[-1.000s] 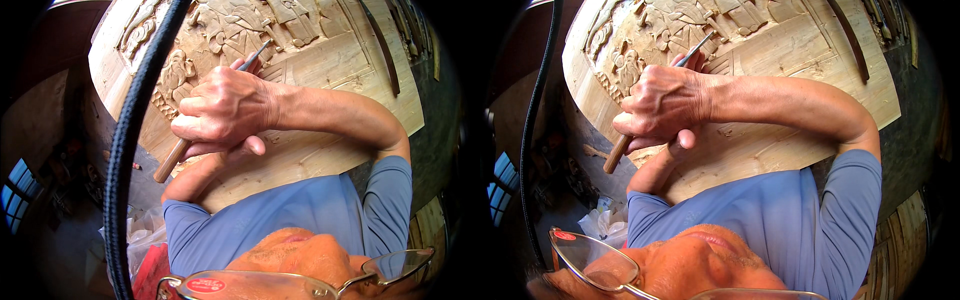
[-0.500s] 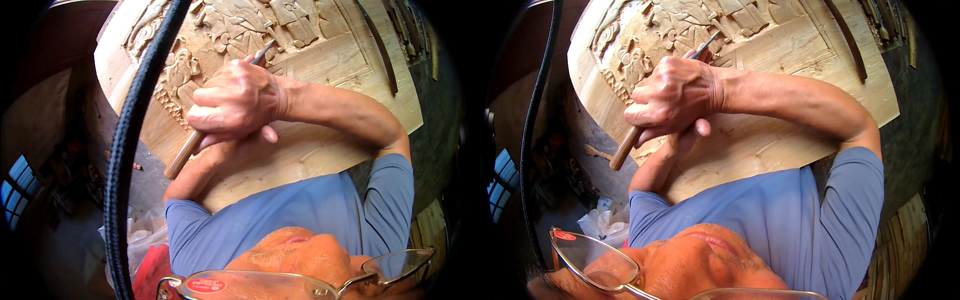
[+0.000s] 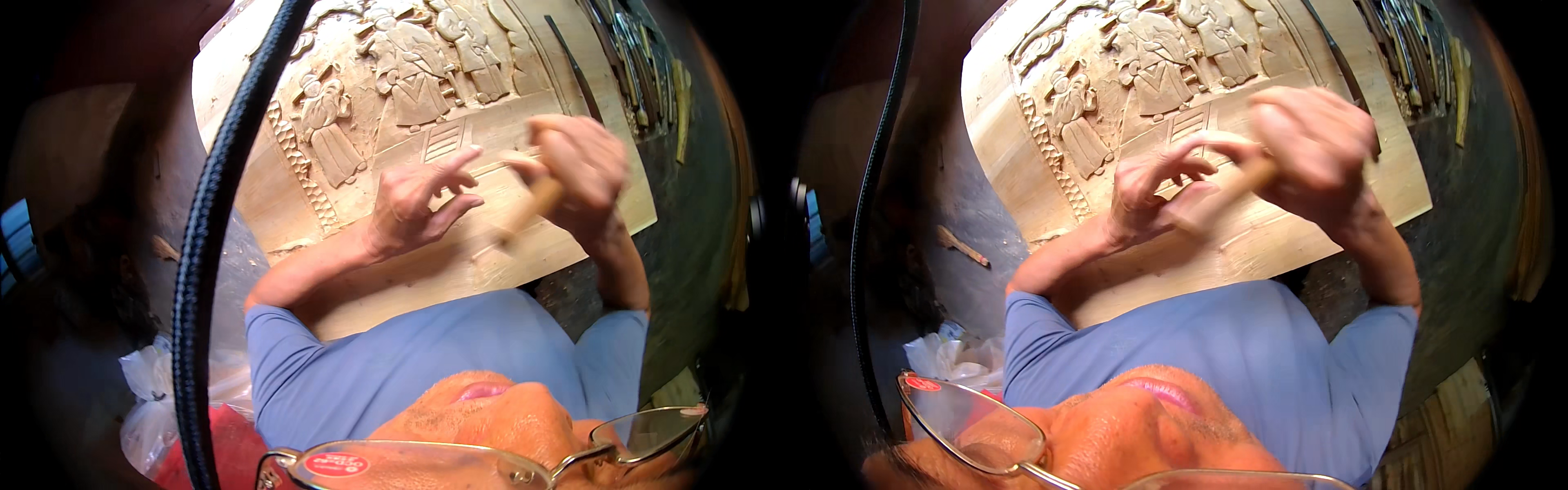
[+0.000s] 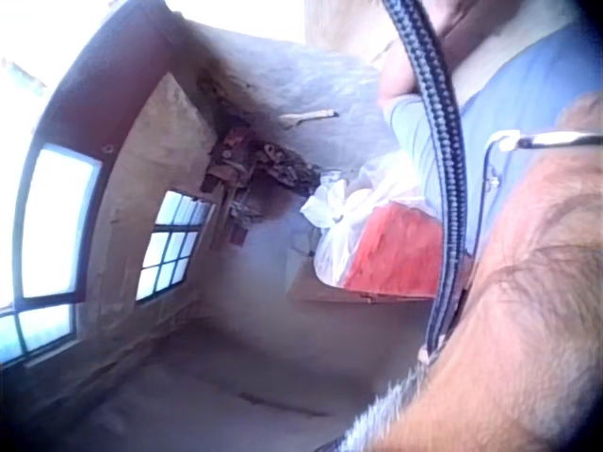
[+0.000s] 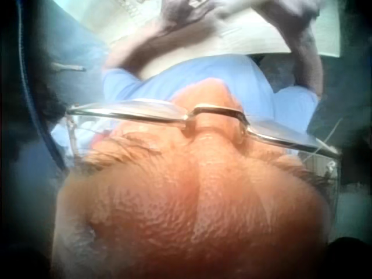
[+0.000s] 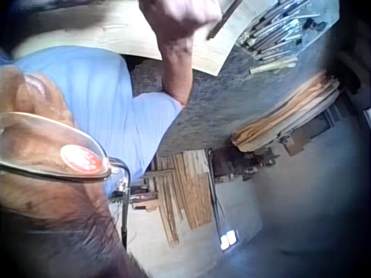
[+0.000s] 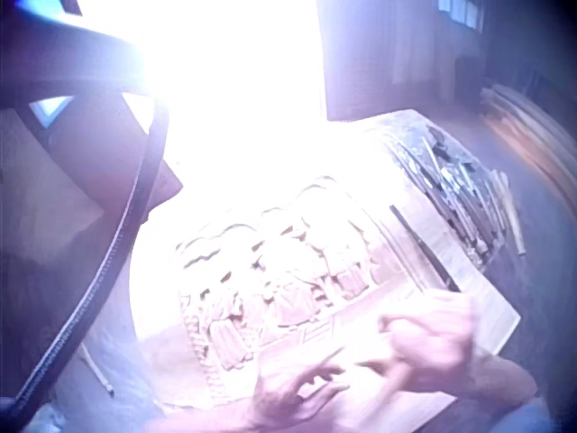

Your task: The person carves figures into a wooden relief panel using a chisel and a mallet, removing wood chips to define shapes. They swap between different chisels from a rack and use their hands to brush away debris from the workpiece.

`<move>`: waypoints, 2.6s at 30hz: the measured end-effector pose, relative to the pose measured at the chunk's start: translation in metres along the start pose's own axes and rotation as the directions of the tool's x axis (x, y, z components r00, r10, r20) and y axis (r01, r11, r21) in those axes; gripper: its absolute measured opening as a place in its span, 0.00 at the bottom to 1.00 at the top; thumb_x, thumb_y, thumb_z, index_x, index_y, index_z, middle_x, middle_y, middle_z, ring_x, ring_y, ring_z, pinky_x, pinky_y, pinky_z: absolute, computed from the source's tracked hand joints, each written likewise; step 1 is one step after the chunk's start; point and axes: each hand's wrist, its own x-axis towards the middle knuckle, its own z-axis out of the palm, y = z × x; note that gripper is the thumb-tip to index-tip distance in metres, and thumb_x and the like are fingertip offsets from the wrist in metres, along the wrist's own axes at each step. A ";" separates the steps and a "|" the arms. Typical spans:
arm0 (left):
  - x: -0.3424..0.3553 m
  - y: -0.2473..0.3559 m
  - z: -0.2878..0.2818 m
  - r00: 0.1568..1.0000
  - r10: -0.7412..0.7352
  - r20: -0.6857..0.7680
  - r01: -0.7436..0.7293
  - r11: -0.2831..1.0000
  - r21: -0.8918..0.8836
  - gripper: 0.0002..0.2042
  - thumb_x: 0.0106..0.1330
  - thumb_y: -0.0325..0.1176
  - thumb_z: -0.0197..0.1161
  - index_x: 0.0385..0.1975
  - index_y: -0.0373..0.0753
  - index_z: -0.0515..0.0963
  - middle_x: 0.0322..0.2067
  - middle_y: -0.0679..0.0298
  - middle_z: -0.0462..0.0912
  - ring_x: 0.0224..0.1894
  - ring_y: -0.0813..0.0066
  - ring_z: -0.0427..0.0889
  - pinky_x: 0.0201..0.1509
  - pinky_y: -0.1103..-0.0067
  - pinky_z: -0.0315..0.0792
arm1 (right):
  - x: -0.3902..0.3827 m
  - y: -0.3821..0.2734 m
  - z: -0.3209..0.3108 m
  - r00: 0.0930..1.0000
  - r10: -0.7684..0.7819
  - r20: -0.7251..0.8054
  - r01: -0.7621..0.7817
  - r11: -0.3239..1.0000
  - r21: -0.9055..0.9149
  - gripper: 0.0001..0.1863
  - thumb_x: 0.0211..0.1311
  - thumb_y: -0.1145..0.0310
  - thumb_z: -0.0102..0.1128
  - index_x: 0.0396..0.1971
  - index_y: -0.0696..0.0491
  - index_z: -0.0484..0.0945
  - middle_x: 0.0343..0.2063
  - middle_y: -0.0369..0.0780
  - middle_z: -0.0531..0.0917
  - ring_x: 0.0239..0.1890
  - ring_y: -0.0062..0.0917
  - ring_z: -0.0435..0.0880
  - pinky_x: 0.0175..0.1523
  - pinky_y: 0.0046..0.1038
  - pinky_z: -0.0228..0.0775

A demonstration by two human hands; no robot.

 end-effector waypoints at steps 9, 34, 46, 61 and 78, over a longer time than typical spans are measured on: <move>0.044 -0.015 0.054 0.890 0.457 -0.003 -0.388 0.759 0.522 0.33 0.69 0.41 0.79 0.72 0.36 0.79 0.17 0.73 0.68 0.17 0.79 0.68 0.21 0.77 0.67 | -0.103 -0.006 -0.012 0.952 0.278 -0.126 -0.266 0.958 0.108 0.45 0.85 0.31 0.40 0.40 0.64 0.85 0.27 0.44 0.87 0.22 0.27 0.85 0.27 0.26 0.75; 0.038 -0.045 0.059 0.926 0.367 0.088 -0.314 0.621 0.718 0.16 0.61 0.29 0.69 0.48 0.31 0.83 0.27 0.67 0.76 0.27 0.75 0.80 0.27 0.79 0.77 | -0.128 -0.003 0.018 0.917 0.354 0.183 -0.396 0.763 0.511 0.30 0.83 0.53 0.60 0.59 0.71 0.82 0.48 0.59 0.91 0.45 0.47 0.96 0.58 0.42 0.88; 0.038 -0.051 0.057 0.937 0.348 0.027 -0.261 0.650 0.714 0.15 0.60 0.29 0.68 0.47 0.33 0.82 0.28 0.66 0.75 0.28 0.75 0.81 0.27 0.78 0.78 | -0.122 -0.021 0.029 0.919 0.357 0.165 -0.393 0.803 0.448 0.27 0.85 0.61 0.54 0.63 0.75 0.78 0.48 0.62 0.90 0.46 0.47 0.96 0.53 0.39 0.89; 0.036 -0.055 0.051 0.923 0.383 -0.023 -0.264 0.677 0.687 0.06 0.62 0.28 0.69 0.37 0.38 0.82 0.25 0.68 0.71 0.23 0.77 0.77 0.23 0.77 0.72 | -0.116 -0.021 0.043 0.978 0.192 0.077 -0.207 0.903 0.378 0.21 0.77 0.73 0.53 0.61 0.71 0.80 0.42 0.62 0.91 0.39 0.45 0.96 0.44 0.38 0.90; 0.021 -0.040 0.054 0.882 0.455 0.123 -0.405 0.598 0.692 0.17 0.54 0.29 0.67 0.44 0.34 0.88 0.23 0.72 0.73 0.21 0.83 0.72 0.23 0.81 0.60 | -0.148 -0.025 0.013 0.963 0.220 0.155 -0.262 0.895 0.360 0.22 0.67 0.70 0.72 0.57 0.63 0.82 0.32 0.51 0.88 0.33 0.43 0.93 0.39 0.40 0.90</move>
